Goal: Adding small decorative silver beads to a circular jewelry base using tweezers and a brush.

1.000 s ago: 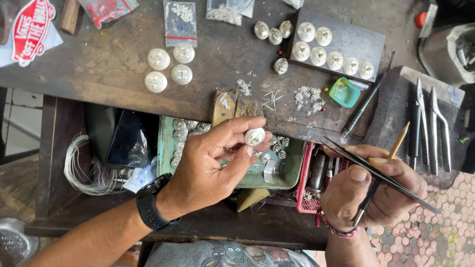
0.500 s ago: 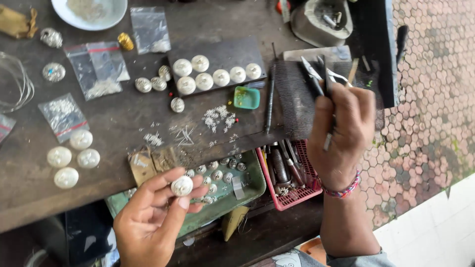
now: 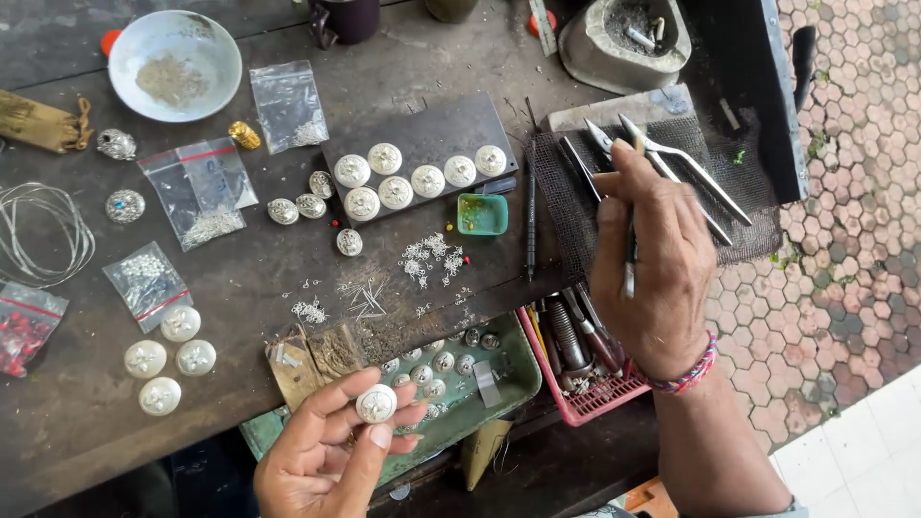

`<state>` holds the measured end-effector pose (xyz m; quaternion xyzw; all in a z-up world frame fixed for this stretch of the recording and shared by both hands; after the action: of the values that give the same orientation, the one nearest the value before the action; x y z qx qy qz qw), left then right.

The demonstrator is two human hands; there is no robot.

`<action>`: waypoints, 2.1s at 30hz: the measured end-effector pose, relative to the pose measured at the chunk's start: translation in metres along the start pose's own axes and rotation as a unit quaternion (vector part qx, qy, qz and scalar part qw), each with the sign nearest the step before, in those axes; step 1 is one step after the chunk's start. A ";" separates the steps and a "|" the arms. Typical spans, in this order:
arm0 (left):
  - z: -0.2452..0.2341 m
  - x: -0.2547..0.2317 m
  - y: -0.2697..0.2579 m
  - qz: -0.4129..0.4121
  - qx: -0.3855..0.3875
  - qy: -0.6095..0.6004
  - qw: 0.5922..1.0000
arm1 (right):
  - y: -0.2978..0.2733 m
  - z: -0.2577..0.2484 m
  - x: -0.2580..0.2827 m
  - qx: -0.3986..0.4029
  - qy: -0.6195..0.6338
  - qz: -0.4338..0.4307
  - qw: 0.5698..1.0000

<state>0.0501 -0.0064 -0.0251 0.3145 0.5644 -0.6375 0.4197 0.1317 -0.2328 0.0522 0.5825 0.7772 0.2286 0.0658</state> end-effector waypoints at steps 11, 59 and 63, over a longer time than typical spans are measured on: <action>-0.005 0.011 0.001 -0.093 -0.020 0.043 0.995 | -0.004 0.015 0.035 -0.010 0.178 -0.075 0.981; -0.008 0.008 0.004 -0.053 -0.019 -0.003 0.998 | -0.001 0.014 0.041 -0.018 0.103 -0.068 0.992; -0.005 0.005 0.006 0.008 0.000 0.007 1.000 | -0.001 0.021 0.038 -0.002 0.090 -0.070 0.994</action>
<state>0.0523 -0.0022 -0.0331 0.3235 0.5648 -0.6319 0.4209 0.1265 -0.1917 0.0393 0.5039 0.8181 0.2767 0.0127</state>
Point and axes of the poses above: each hand's wrist, its own y-axis towards the middle knuckle, its own z-axis out of the palm, x = y × z, the point moved 6 cm from there along y, towards the middle knuckle, and after that the axes turned 10 degrees about x, right-handed, at the moved point
